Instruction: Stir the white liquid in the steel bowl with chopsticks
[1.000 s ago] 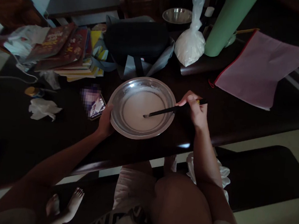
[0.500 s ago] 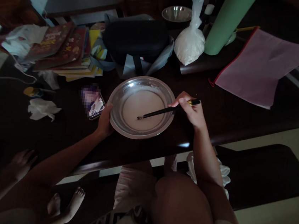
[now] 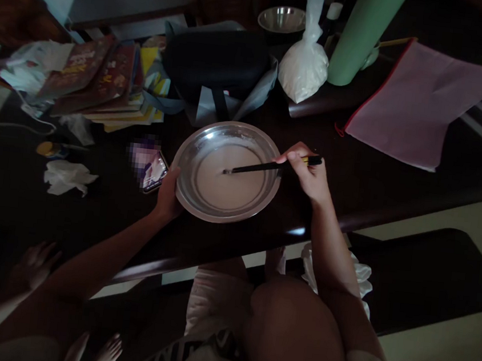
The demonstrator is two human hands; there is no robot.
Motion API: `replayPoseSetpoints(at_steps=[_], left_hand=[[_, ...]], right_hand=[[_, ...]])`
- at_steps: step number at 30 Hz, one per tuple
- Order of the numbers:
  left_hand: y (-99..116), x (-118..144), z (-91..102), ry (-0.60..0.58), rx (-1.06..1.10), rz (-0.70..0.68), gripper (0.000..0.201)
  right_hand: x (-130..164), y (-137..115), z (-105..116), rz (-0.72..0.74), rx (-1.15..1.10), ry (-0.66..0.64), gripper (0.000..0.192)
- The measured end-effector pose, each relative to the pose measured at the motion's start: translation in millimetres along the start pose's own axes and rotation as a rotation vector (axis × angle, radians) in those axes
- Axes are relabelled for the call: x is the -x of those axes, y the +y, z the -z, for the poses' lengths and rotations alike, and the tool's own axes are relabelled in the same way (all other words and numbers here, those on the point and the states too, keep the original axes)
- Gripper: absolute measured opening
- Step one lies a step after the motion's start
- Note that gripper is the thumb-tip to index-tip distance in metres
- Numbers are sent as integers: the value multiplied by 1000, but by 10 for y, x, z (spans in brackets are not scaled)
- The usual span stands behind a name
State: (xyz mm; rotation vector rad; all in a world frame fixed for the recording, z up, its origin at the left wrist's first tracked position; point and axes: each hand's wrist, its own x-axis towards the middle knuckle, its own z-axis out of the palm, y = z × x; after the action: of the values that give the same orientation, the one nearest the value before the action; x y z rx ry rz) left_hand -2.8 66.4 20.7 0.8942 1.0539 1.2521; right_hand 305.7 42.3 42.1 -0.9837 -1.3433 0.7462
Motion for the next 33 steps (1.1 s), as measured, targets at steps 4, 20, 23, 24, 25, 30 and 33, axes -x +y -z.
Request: replayPoseSetpoints(at_steps=[4, 20, 23, 24, 25, 30, 33], left_hand=[[-10, -5, 8, 0, -14, -9, 29], [-6, -9, 46, -8, -75, -16, 28], [13, 2, 22, -17, -86, -32, 30], [20, 6, 11, -17, -75, -22, 31], [27, 11, 0, -15, -62, -11, 32], [38, 20, -25, -30, -38, 10, 32], [26, 14, -14, -29, -39, -24, 30]], right_hand=[[-6, -17, 1, 24, -76, 156, 36], [4, -19, -1, -17, 23, -50, 33], [-4, -4, -1, -27, 31, -2, 32], [-8, -1, 2, -19, 19, 63, 34], [-11, -1, 7, -5, 5, 123, 36], [0, -31, 9, -21, 5, 52, 38], [12, -35, -9, -46, 33, -42, 32]])
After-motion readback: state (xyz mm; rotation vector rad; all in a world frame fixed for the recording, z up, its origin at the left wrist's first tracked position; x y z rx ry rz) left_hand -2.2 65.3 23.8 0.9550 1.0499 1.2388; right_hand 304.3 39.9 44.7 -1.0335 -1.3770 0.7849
